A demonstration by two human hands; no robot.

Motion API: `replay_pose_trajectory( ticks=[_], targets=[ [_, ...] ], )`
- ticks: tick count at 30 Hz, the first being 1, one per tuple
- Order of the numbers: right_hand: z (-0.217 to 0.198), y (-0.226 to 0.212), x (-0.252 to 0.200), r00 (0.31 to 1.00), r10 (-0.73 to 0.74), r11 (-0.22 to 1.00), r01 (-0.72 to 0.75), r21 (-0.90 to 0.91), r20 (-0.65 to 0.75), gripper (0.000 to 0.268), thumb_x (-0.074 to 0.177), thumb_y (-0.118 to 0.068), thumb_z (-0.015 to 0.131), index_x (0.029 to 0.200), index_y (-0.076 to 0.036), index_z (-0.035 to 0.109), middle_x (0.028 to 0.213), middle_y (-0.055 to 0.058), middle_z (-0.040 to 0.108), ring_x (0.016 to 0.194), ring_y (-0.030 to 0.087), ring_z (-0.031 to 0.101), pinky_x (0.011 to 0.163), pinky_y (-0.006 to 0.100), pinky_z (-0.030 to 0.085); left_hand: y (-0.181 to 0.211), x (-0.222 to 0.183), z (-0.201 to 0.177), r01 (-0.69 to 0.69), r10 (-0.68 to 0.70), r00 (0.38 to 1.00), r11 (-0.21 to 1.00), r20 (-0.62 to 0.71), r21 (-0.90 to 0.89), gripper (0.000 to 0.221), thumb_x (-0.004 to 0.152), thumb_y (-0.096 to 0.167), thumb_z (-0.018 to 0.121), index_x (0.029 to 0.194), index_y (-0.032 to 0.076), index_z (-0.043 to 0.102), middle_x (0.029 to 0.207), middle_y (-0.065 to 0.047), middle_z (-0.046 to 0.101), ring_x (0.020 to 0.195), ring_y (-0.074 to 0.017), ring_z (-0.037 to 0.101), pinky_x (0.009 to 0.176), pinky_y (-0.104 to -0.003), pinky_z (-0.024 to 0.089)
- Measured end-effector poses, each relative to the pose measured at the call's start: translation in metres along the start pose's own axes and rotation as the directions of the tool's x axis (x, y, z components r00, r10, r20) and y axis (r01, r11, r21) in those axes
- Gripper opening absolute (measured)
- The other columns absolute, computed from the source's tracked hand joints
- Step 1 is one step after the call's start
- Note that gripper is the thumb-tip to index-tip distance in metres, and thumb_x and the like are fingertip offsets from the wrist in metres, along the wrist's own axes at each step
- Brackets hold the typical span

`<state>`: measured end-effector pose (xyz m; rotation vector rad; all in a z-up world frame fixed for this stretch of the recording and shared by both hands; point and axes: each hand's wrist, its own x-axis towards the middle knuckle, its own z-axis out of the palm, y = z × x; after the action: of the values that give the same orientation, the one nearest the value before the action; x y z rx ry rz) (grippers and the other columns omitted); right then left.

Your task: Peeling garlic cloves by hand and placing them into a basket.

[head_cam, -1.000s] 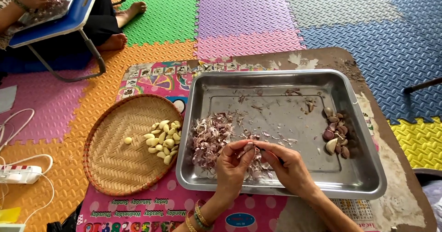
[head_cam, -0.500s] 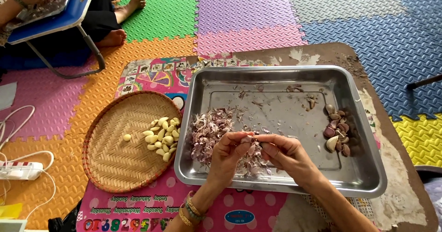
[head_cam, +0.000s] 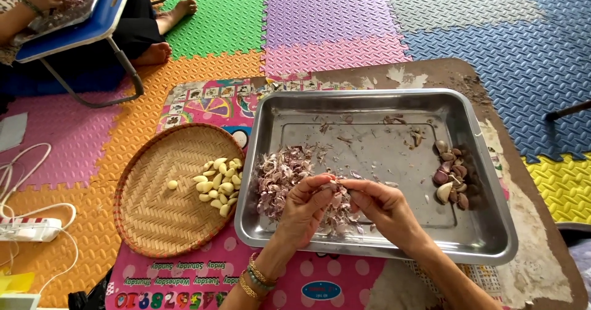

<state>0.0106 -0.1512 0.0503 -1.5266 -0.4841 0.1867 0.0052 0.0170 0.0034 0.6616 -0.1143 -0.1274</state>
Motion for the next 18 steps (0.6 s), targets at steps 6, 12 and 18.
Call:
replay_pose_trajectory(
  ticks=[6, 12, 18],
  targets=[
    [0.0, 0.007, -0.009, 0.999, -0.024, 0.939, 0.007, -0.343, -0.044, 0.027, 0.084, -0.012, 0.048, 0.107, -0.014, 0.062, 0.064, 0.001, 0.061, 0.057, 0.009, 0.057, 0.056, 0.021, 0.044, 0.0, -0.004, 0.013, -0.046, 0.056, 0.997, 0.98, -0.048, 0.195, 0.023, 0.075, 0.001, 0.065, 0.096, 0.006, 0.057, 0.101, -0.011, 0.06, 0.084, -0.0146, 0.059, 0.077, -0.024, 0.049],
    [0.001, 0.012, -0.019, 0.998, -0.037, 0.886, 0.014, -0.464, -0.041, 0.031, 0.084, -0.001, 0.048, 0.109, -0.011, 0.062, 0.073, 0.001, 0.064, 0.07, 0.006, 0.055, 0.077, 0.019, 0.041, 0.021, -0.017, 0.039, 0.178, -0.05, 0.965, 0.845, -0.256, 0.504, 0.04, 0.065, 0.032, 0.069, 0.096, 0.012, 0.056, 0.086, 0.0, 0.06, 0.08, -0.0073, 0.058, 0.065, -0.016, 0.043],
    [0.012, 0.016, -0.023, 0.989, 0.021, 0.85, -0.096, -0.519, -0.15, 0.028, 0.1, 0.0, 0.043, 0.123, -0.005, 0.057, 0.076, 0.013, 0.057, 0.051, 0.012, 0.035, 0.047, 0.023, 0.029, 0.011, -0.019, 0.031, 0.053, 0.051, 0.971, 0.905, -0.232, 0.421, 0.035, 0.065, 0.034, 0.07, 0.09, 0.013, 0.059, 0.081, 0.001, 0.061, 0.075, -0.0047, 0.055, 0.066, -0.017, 0.046]
  ],
)
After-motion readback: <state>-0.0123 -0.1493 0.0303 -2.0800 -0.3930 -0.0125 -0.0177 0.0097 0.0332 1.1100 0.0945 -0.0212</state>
